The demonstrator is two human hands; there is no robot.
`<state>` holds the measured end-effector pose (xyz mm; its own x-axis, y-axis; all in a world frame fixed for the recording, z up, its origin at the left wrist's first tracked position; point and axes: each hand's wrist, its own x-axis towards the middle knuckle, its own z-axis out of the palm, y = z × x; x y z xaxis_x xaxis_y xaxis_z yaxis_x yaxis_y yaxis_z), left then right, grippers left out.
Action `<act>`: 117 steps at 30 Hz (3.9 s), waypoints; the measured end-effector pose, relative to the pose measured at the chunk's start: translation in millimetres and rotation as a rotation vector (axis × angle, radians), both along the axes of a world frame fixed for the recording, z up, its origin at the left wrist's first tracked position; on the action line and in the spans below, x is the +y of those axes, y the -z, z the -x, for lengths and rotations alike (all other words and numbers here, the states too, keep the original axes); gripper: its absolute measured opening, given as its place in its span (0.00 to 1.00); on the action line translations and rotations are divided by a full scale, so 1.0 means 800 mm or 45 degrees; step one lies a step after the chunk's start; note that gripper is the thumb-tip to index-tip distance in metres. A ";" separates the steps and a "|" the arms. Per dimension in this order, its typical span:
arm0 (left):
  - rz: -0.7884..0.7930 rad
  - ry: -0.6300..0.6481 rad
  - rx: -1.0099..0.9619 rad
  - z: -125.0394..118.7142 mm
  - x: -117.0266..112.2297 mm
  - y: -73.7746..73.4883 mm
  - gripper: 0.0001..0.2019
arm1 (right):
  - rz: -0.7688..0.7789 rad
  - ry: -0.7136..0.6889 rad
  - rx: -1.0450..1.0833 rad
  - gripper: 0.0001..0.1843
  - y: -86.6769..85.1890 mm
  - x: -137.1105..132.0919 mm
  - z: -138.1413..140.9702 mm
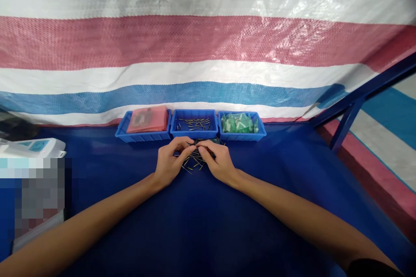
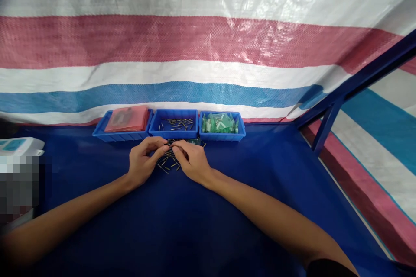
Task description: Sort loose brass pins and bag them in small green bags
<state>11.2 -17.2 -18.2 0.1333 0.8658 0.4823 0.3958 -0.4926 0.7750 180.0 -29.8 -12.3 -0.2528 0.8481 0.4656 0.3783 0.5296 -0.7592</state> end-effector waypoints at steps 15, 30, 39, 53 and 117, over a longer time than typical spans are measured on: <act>0.096 0.097 0.043 0.000 -0.001 -0.011 0.10 | 0.022 0.084 0.069 0.15 0.001 -0.003 -0.002; 0.024 0.159 -0.170 0.001 -0.006 -0.004 0.10 | 0.033 0.040 -0.048 0.21 0.004 -0.001 0.000; -0.146 0.086 0.074 0.003 -0.001 -0.010 0.11 | 0.034 0.091 -0.039 0.19 0.002 -0.002 -0.001; 0.109 0.121 -0.069 0.000 0.000 -0.007 0.11 | 0.085 0.064 0.130 0.09 0.002 -0.004 0.000; 0.114 0.047 -0.076 -0.002 -0.002 -0.010 0.10 | -0.041 -0.111 -0.055 0.14 0.002 0.001 0.003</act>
<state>13.0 -18.6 -10.5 0.1389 0.9010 0.4109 0.3306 -0.4333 0.8384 177.5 -28.9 -13.7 -0.3455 0.8067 0.4794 0.3616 0.5858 -0.7253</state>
